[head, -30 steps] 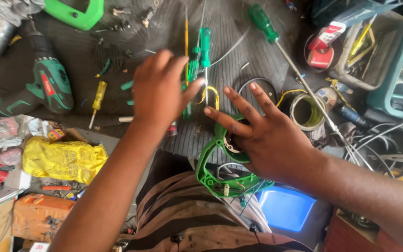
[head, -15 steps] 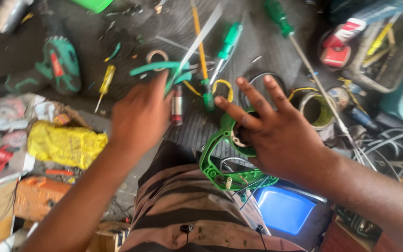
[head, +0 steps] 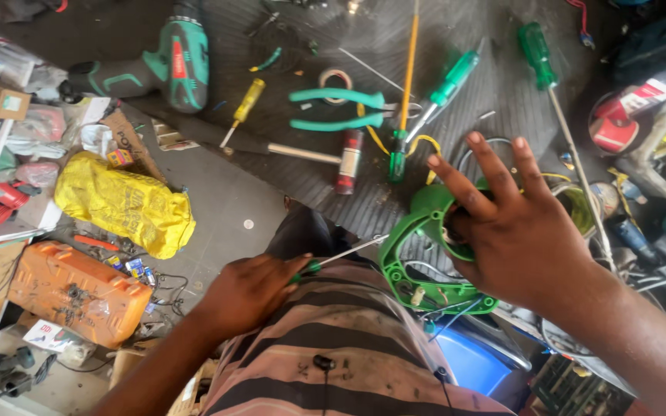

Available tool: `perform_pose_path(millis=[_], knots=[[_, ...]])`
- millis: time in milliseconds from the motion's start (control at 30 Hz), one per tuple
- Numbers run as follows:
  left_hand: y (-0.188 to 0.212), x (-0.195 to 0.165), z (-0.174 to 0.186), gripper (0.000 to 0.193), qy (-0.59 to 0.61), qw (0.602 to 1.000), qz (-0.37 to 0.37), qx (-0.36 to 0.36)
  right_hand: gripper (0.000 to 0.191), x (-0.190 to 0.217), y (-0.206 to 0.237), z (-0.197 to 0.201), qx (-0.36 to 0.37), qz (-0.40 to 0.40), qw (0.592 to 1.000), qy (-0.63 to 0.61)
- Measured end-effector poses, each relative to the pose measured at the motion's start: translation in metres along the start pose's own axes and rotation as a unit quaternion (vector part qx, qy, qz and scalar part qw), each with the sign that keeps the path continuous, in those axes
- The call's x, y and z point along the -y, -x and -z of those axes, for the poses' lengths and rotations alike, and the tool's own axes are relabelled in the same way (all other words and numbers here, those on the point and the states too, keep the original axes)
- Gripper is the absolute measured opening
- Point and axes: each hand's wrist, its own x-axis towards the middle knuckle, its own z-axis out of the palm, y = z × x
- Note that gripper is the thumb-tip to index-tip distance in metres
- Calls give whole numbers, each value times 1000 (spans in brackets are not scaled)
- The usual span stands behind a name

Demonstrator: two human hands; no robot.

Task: The person repairs a green angle grinder at a cluttered workbench. They handle the armature and motor parts, use a screwdriver and pliers to work on the housing, fit the armature into the green housing, and press components together by hand while reassembling the tool.

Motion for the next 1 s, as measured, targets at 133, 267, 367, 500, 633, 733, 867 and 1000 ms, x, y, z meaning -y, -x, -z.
perform_pose_path(millis=[133,267,367,500,633,733,867,1000], knots=[[-1,1,5,51,27,999,21,5,46,7,-4,4,3,-1,1000,12],[-5,1,2,53,50,999,15,11,42,6,-3,0,3,-9,1000,-7],[-10,1,-6,52,63,998,22,22,39,3,0,-3,-10,-8,1000,-15],[-25,0,-22,48,77,995,49,43,38,-5,4,-2,-32,-11,999,-39],[-50,1,-48,45,84,991,79,74,43,-22,11,-4,-28,-10,998,-52],[-64,3,-68,45,95,983,113,114,33,-37,15,-7,-35,-23,996,-74],[-76,12,-84,45,93,978,115,144,37,-57,15,-18,-19,-17,997,-70],[-89,21,-93,42,103,966,147,188,37,-77,11,-30,0,-8,997,-83]])
